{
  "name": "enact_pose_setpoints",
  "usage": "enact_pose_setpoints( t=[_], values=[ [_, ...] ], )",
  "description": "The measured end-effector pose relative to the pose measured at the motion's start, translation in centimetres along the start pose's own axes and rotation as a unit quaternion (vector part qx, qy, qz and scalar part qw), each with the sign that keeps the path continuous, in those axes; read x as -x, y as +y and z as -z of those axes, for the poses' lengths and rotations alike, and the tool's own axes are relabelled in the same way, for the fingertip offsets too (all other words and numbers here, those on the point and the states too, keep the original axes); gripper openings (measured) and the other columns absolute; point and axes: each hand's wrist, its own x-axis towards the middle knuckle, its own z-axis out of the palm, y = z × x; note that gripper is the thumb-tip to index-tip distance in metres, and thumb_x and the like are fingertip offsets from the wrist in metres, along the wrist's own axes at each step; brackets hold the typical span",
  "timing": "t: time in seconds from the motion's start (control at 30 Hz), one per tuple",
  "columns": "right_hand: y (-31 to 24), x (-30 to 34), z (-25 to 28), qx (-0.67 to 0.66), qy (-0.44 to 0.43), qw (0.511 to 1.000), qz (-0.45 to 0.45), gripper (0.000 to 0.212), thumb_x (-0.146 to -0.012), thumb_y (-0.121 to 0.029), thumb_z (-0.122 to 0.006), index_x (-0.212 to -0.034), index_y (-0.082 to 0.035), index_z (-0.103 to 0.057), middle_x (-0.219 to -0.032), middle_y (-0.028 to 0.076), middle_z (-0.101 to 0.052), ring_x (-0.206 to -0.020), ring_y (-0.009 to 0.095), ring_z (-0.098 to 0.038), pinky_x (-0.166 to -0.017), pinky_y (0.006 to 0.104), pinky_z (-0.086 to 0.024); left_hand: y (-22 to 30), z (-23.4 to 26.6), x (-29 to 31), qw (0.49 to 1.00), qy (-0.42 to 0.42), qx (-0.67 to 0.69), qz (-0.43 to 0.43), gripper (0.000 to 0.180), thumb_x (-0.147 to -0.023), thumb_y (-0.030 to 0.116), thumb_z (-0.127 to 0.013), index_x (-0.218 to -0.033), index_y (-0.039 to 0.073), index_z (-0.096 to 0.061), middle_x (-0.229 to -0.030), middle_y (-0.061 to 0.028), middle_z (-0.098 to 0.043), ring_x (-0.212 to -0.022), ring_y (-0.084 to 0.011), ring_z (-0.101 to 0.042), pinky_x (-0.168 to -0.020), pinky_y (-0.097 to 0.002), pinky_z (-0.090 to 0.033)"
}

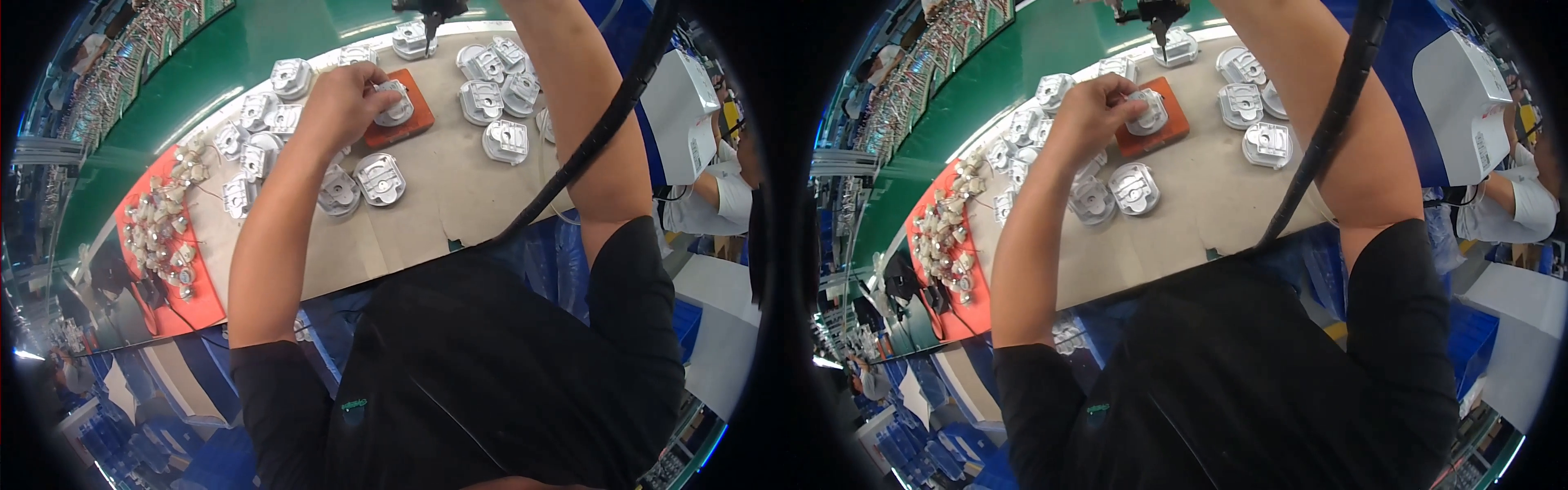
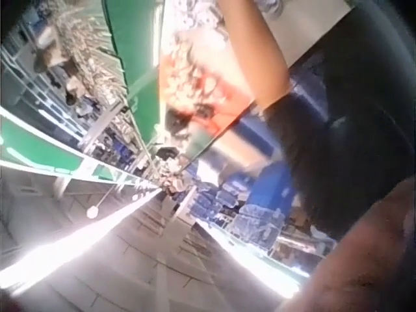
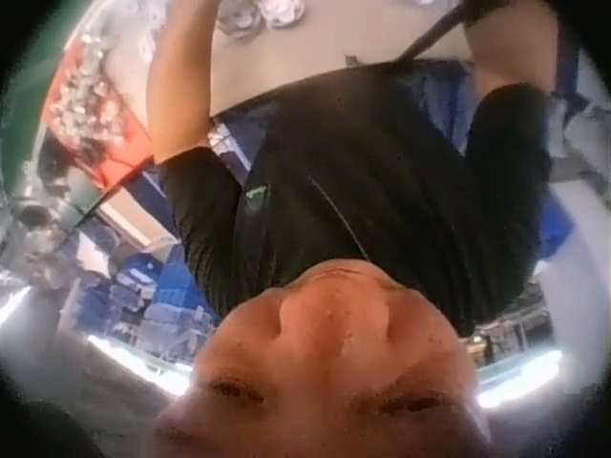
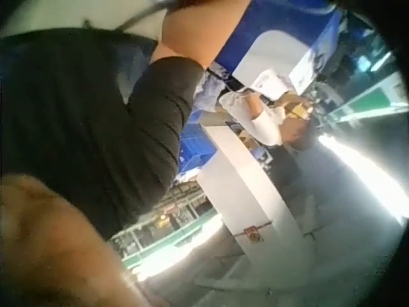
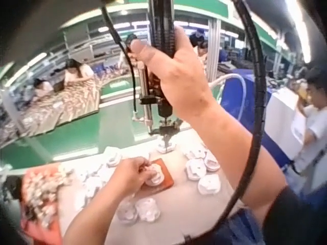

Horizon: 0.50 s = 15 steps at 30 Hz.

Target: The person assembles plastic electronic components by securing internal components into plastic casings with screws using a pneumatic screwdriver and an assembly jig.

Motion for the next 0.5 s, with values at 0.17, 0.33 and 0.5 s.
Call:
enact_pose_setpoints(
  t=[0.17,0.33,0.5],
  values=[
    [0.3,3.0,-2.2,-0.139,-0.001,0.990,-0.013,0.028,-0.096,-0.021,-0.075,-0.111,-0.007,-0.056,-0.079,-0.004,-0.056,-0.062,0.005,-0.051,-0.054,0.0233,-0.042,-0.8,-0.1,0.1,1.000,-0.009,0.010,-0.001,0.033,-0.084,0.024,-0.083,-0.105,0.001,-0.074,-0.082,-0.0135,-0.072,-0.073,-0.0230,-0.070,-0.070,-0.0358,-0.055],
    [1.0,4.9,-2.2,-0.164,-0.003,0.982,-0.099,0.032,-0.097,-0.018,-0.073,-0.118,-0.006,-0.051,-0.079,-0.004,-0.055,-0.062,0.005,-0.051,-0.055,0.0232,-0.042,-0.5,-0.3,0.1,1.000,-0.003,0.014,0.003,0.032,-0.085,0.023,-0.082,-0.106,0.001,-0.074,-0.084,-0.0145,-0.074,-0.075,-0.0221,-0.071,-0.070,-0.0348,-0.055],
    [1.4,5.9,-1.9,-0.145,0.007,0.981,-0.125,0.036,-0.097,-0.017,-0.073,-0.122,-0.006,-0.050,-0.079,-0.003,-0.056,-0.062,0.006,-0.051,-0.055,0.0236,-0.042,-0.3,-0.5,-0.2,1.000,-0.011,0.020,0.007,0.033,-0.085,0.024,-0.082,-0.107,0.000,-0.074,-0.084,-0.0153,-0.075,-0.075,-0.0224,-0.072,-0.070,-0.0348,-0.056]
  ],
)
